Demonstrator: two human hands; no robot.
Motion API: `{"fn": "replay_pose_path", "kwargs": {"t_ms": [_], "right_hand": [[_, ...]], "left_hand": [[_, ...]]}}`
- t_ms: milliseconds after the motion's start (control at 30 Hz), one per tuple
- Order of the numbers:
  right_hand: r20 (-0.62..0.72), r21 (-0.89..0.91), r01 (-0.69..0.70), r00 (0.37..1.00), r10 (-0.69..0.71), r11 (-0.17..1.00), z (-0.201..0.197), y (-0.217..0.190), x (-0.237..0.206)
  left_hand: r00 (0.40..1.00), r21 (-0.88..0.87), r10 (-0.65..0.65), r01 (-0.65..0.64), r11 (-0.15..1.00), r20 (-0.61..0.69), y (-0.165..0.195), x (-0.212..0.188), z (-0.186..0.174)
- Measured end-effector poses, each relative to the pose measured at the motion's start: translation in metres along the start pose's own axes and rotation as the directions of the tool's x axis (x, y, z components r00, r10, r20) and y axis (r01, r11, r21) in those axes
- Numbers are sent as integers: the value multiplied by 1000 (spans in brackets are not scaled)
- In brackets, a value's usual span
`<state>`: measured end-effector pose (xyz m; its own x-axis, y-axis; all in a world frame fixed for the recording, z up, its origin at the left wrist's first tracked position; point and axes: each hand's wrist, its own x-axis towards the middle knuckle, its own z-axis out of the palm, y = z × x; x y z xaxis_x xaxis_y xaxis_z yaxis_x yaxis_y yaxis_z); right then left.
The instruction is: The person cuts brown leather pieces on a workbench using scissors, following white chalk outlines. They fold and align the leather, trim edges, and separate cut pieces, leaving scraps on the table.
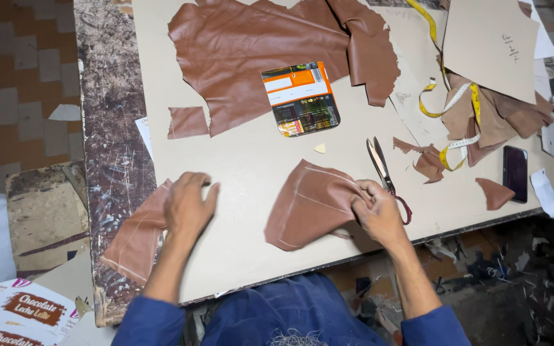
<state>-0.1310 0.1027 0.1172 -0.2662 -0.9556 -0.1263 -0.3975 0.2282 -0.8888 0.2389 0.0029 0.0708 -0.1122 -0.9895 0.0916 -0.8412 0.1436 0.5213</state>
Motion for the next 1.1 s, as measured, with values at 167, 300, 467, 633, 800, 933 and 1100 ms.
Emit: {"fn": "replay_pose_path", "kwargs": {"t_ms": [167, 300, 467, 633, 800, 933, 1100], "right_hand": [[-35, -298, -29, 999, 19, 954, -55, -24, -7], [23, -266, 125, 992, -123, 956, -98, -18, 2], [1, -363, 110, 993, -118, 925, -200, 22, 35], [-18, -187, 51, 998, -55, 981, -325, 55, 99], [-394, 74, 255, 895, -207, 964, -446, 53, 167], [-308, -91, 91, 944, -115, 992, -497, 46, 221], [-190, -234, 183, 954, -230, 955, -514, 53, 310]], "left_hand": [[999, -117, -16, 13, 993, -29, 105, 64, 38], [973, 191, 132, -168, 967, 188, 184, 108, 61], [968, 475, 78, -186, 860, 236, 261, 149, 98], [983, 408, 127, -172, 897, 135, 291, 165, 128], [950, -84, 10, -38, 996, -313, 305, 161, 135], [774, -220, 150, -351, 910, -616, 357, 162, 137], [787, -216, 230, -416, 884, -572, 433, 180, 174]]}}
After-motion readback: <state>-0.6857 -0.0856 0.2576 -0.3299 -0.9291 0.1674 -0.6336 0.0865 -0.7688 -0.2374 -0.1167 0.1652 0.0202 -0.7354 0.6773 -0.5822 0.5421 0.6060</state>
